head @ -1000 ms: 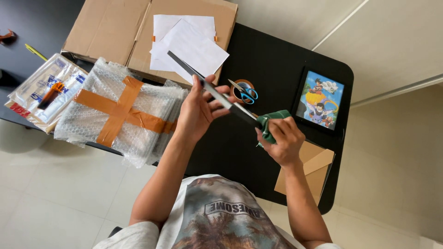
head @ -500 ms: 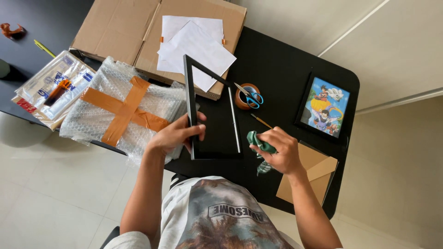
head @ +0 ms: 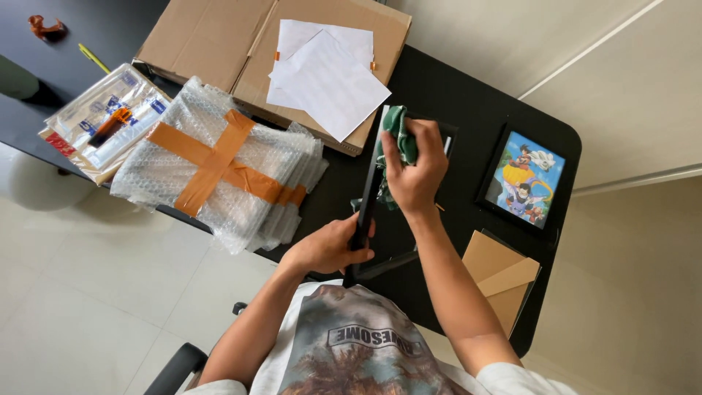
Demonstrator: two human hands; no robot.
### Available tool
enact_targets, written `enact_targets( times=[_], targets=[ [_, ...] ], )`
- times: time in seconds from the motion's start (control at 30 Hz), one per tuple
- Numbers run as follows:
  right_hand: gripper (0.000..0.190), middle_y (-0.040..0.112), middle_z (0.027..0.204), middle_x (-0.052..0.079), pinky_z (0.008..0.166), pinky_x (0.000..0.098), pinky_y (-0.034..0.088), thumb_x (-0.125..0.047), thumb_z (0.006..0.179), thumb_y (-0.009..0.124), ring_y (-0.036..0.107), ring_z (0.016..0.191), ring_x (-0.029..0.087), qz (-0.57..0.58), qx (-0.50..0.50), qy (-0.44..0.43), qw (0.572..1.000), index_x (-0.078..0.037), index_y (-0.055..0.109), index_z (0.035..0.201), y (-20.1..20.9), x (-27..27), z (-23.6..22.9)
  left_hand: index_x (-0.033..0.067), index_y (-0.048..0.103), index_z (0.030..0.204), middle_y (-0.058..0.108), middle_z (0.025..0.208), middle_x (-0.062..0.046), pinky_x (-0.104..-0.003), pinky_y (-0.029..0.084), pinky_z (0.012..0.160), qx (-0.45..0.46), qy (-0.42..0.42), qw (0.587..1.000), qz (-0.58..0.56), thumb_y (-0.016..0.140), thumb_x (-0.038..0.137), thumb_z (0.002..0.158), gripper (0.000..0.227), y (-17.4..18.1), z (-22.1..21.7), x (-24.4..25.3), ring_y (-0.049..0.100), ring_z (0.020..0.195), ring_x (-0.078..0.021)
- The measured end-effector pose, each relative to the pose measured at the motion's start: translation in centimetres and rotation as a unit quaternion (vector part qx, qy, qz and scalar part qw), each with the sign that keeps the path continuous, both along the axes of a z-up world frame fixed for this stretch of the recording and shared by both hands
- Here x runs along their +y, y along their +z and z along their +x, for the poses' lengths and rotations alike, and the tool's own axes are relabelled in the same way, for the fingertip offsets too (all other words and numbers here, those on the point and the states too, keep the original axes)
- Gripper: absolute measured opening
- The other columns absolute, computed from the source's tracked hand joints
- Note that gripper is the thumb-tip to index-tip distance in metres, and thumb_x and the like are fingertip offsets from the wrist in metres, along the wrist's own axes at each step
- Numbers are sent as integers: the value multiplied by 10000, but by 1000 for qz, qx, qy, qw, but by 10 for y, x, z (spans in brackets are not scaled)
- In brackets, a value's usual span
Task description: The person wipes a wooden picture frame backing and then a piece of glass with a cloth before placing the glass into a black frame.
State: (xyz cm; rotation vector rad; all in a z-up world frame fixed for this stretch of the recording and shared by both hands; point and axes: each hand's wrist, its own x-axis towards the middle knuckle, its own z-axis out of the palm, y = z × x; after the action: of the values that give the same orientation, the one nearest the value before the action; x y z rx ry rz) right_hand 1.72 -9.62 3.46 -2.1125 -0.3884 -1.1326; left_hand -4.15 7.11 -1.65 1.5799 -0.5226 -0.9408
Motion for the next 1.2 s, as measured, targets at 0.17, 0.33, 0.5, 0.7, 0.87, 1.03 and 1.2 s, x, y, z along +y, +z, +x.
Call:
enact_targets(
  times=[0.17, 0.33, 0.5, 0.7, 0.87, 1.03, 1.2],
  targets=[
    [191, 581, 867, 16, 573, 328, 480, -266, 885, 686, 593, 678, 231, -45, 78, 85, 992, -87, 629, 920, -13, 14, -28, -31, 396, 1144, 636, 839, -287, -415, 594, 419, -25, 47, 998, -15, 652, 60, 848, 402, 5, 9, 6, 667, 565, -405],
    [202, 590, 812, 72, 547, 376, 491, -255, 877, 686, 605, 633, 278, -61, 176, 172, 967, -60, 637, 898, -18, 6, -38, 2, 410, 1146, 637, 834, -256, -351, 581, 382, -49, 54, 997, 26, 664, 103, 842, 409, -12, 3, 8, 662, 503, -340],
    [210, 585, 764, 80, 638, 335, 454, -275, 964, 586, 590, 718, 186, 145, 254, 81, 953, -86, 538, 1039, -28, -2, -28, 23, 396, 1237, 603, 869, -223, -432, 592, 443, -145, 52, 987, 45, 688, 147, 824, 521, -27, -8, -10, 671, 561, -369],
    [265, 637, 739, 120, 639, 358, 496, -280, 878, 705, 646, 713, 207, 155, 267, 113, 944, -66, 570, 960, -19, 17, -44, 21, 361, 1283, 597, 995, -228, -563, 570, 636, -200, 46, 975, 87, 732, 239, 789, 655, -17, -7, -13, 644, 829, -474],
    [246, 625, 760, 126, 697, 350, 493, -299, 884, 678, 591, 730, 158, 162, 270, 68, 947, -86, 569, 944, -19, 4, -42, 57, 426, 1268, 554, 1039, -245, -520, 576, 702, -119, 128, 984, 29, 784, 360, 740, 706, -18, -7, 18, 661, 838, -454],
    [246, 637, 764, 151, 702, 385, 496, -289, 870, 676, 613, 740, 197, 165, 261, 70, 949, -72, 583, 942, -19, 14, -46, 95, 486, 1209, 443, 1191, -190, -531, 579, 689, -192, 307, 888, 283, 685, 319, 842, 474, -55, -16, 40, 651, 804, -477],
    [219, 640, 682, 104, 650, 361, 521, -289, 851, 702, 637, 639, 199, 157, 282, 84, 943, -95, 607, 884, -40, 19, -49, 43, 490, 1174, 241, 1422, -295, -576, 557, 704, -117, 354, 808, 456, 671, 332, 855, 467, -48, -30, 24, 644, 872, -472]
  ],
)
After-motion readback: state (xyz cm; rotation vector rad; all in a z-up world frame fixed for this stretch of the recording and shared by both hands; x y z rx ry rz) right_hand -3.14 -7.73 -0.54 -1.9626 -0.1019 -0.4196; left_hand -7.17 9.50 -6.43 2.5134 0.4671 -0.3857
